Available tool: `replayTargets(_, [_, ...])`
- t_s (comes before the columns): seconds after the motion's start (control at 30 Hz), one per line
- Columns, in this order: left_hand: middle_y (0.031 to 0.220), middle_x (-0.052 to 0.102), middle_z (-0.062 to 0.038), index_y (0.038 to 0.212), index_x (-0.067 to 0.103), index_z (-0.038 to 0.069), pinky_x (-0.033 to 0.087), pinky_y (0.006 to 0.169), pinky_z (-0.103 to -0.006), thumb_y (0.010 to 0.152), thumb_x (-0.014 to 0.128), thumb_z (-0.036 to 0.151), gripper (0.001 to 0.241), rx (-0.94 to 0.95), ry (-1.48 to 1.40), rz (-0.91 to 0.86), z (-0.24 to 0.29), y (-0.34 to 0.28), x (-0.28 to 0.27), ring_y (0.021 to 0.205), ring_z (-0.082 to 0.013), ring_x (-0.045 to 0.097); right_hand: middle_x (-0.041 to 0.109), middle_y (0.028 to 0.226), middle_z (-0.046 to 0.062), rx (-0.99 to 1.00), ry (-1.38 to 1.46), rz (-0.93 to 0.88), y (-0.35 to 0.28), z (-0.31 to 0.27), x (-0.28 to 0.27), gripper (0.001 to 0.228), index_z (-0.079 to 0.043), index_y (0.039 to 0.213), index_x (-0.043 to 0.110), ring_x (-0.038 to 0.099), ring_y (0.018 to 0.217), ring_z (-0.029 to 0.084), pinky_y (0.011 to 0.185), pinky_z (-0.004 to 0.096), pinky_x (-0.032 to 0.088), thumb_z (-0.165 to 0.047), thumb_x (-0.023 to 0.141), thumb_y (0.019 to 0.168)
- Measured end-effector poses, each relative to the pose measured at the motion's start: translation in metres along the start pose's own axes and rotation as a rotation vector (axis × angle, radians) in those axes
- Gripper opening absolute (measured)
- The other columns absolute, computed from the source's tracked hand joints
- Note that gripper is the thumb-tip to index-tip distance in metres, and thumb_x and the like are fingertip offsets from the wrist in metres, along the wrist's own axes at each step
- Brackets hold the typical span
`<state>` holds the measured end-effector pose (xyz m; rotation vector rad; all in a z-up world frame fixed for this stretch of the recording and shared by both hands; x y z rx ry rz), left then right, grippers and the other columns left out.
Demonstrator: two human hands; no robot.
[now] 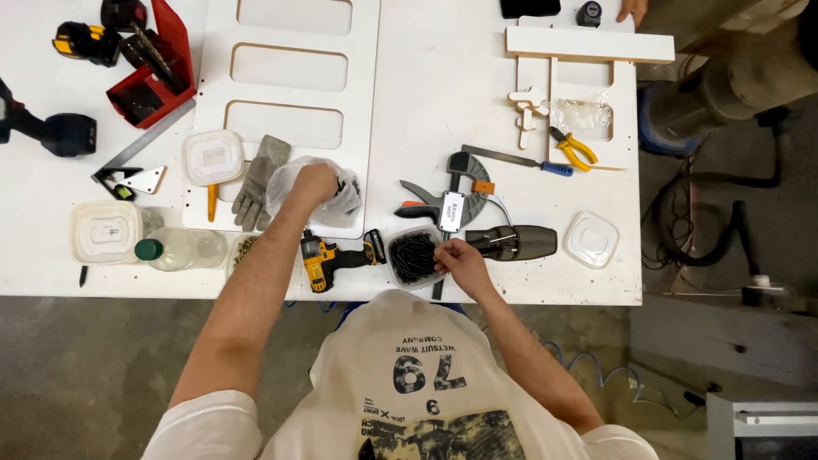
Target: Moving a wooden panel and then picking up and bagging black screws from a container
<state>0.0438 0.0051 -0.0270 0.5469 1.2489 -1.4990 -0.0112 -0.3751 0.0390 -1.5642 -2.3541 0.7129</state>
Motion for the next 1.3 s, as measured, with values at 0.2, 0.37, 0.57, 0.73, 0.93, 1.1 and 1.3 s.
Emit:
replayTargets(0.2, [0.080, 0.071, -0.023, 0.088, 0.073, -0.007, 0.056, 0.079, -0.0460, 0.098, 0.050, 0.008, 0.030, 0.016, -0.054, 0.021, -0.003, 0.004, 0.002, 0.083, -0.0385, 0.072, 0.073, 0.087, 0.021, 0.002, 0.021, -0.003, 0.004, 0.006, 0.000, 0.013, 0.005, 0.104, 0.071, 0.073, 0.073, 0.022, 0.067, 0.030, 0.065, -0.006, 0.069, 0.096])
replayTargets(0.37, [0.082, 0.071, -0.024, 0.089, 0.073, -0.008, 0.056, 0.081, -0.0477, 0.098, 0.048, 0.008, 0.031, 0.016, -0.035, 0.008, -0.003, 0.004, 0.003, 0.085, -0.0403, 0.072, 0.074, 0.087, 0.022, -0.008, 0.008, -0.006, 0.003, 0.004, 0.000, 0.013, 0.005, 0.102, 0.071, 0.074, 0.073, 0.023, 0.065, 0.032, 0.065, -0.006, 0.068, 0.097])
replayTargets(0.57, [0.079, 0.070, -0.022, 0.087, 0.072, -0.006, 0.055, 0.077, -0.0462, 0.099, 0.048, 0.008, 0.030, 0.018, -0.039, 0.004, -0.003, 0.000, 0.001, 0.081, -0.0383, 0.071, 0.072, 0.085, 0.020, -0.001, 0.032, -0.007, 0.005, 0.004, 0.000, 0.012, 0.006, 0.101, 0.071, 0.073, 0.072, 0.021, 0.064, 0.030, 0.065, -0.005, 0.068, 0.096])
replayTargets(0.73, [0.077, 0.070, -0.019, 0.085, 0.072, -0.002, 0.056, 0.076, -0.0425, 0.100, 0.049, 0.009, 0.030, 0.003, -0.029, -0.016, -0.010, 0.012, 0.010, 0.078, -0.0339, 0.071, 0.072, 0.084, 0.021, -0.014, 0.023, -0.011, 0.001, -0.001, -0.001, 0.013, 0.006, 0.101, 0.071, 0.074, 0.071, 0.022, 0.064, 0.031, 0.066, -0.006, 0.069, 0.096])
replayTargets(0.93, [0.090, 0.075, -0.025, 0.093, 0.076, -0.006, 0.057, 0.087, -0.0503, 0.097, 0.053, 0.014, 0.031, 0.026, 0.042, 0.007, -0.027, 0.036, 0.045, 0.094, -0.0415, 0.073, 0.072, 0.083, 0.022, -0.007, 0.029, -0.013, 0.026, 0.046, -0.002, 0.014, 0.006, 0.102, 0.071, 0.074, 0.068, 0.024, 0.061, 0.033, 0.065, -0.006, 0.068, 0.096])
replayTargets(1.1, [0.107, 0.076, -0.026, 0.103, 0.078, -0.004, 0.057, 0.093, -0.0550, 0.095, 0.051, 0.024, 0.040, 0.015, -0.010, 0.015, -0.058, 0.084, 0.100, 0.108, -0.0430, 0.072, 0.072, 0.083, 0.023, -0.020, 0.085, 0.006, 0.035, 0.051, -0.005, 0.015, 0.007, 0.102, 0.069, 0.073, 0.067, 0.025, 0.059, 0.032, 0.065, -0.006, 0.068, 0.095])
replayTargets(1.3, [0.111, 0.076, -0.027, 0.110, 0.079, -0.004, 0.056, 0.098, -0.0537, 0.096, 0.046, 0.031, 0.050, -0.041, -0.121, 0.026, -0.060, 0.085, 0.103, 0.113, -0.0425, 0.071, 0.073, 0.081, 0.019, -0.010, 0.119, -0.013, 0.021, 0.026, -0.002, 0.014, 0.005, 0.101, 0.068, 0.075, 0.064, 0.023, 0.055, 0.029, 0.066, -0.007, 0.071, 0.094])
Point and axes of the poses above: each hand's wrist, its own y-axis towards the middle knuckle, its own x-axis out of the palm, z = x × y, the point moved 1 cm from there along y, towards the middle knuckle
